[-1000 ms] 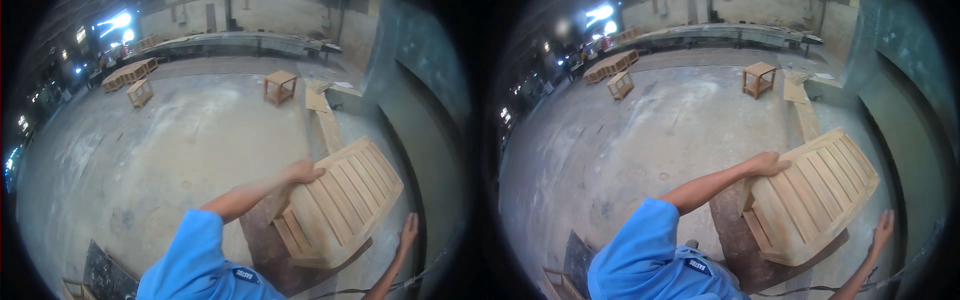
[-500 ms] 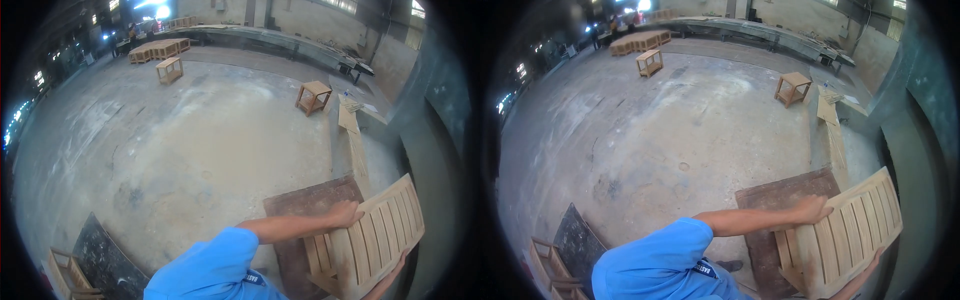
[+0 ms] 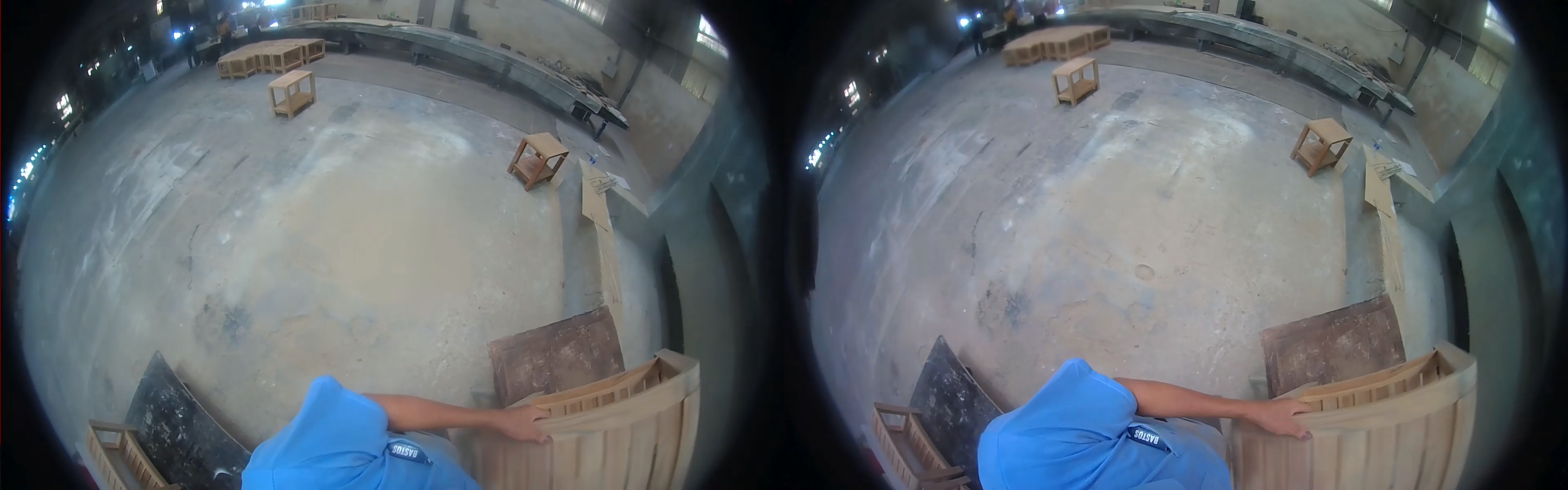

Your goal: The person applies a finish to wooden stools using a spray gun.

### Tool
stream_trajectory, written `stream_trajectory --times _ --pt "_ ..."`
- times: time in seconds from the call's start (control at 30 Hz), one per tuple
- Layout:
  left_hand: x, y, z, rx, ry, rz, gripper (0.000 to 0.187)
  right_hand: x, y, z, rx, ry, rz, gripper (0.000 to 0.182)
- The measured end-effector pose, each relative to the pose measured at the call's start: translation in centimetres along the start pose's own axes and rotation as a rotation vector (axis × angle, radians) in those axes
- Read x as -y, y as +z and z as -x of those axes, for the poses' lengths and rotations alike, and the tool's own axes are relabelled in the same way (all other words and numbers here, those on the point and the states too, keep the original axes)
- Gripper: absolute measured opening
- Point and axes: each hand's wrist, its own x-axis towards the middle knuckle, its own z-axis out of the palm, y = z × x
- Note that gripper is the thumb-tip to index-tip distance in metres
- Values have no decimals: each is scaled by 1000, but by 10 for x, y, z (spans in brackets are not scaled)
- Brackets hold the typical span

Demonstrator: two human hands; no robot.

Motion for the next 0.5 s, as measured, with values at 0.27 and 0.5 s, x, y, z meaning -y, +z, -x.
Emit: stream_trajectory --times 0.27,0.5 --pt "-17 -68 1 114 -6 138 47 -12 164 37 208 9 -16 80" --pt "-35 -225 -12 9 101 84 45 -37 359 8 438 51 -44 80"
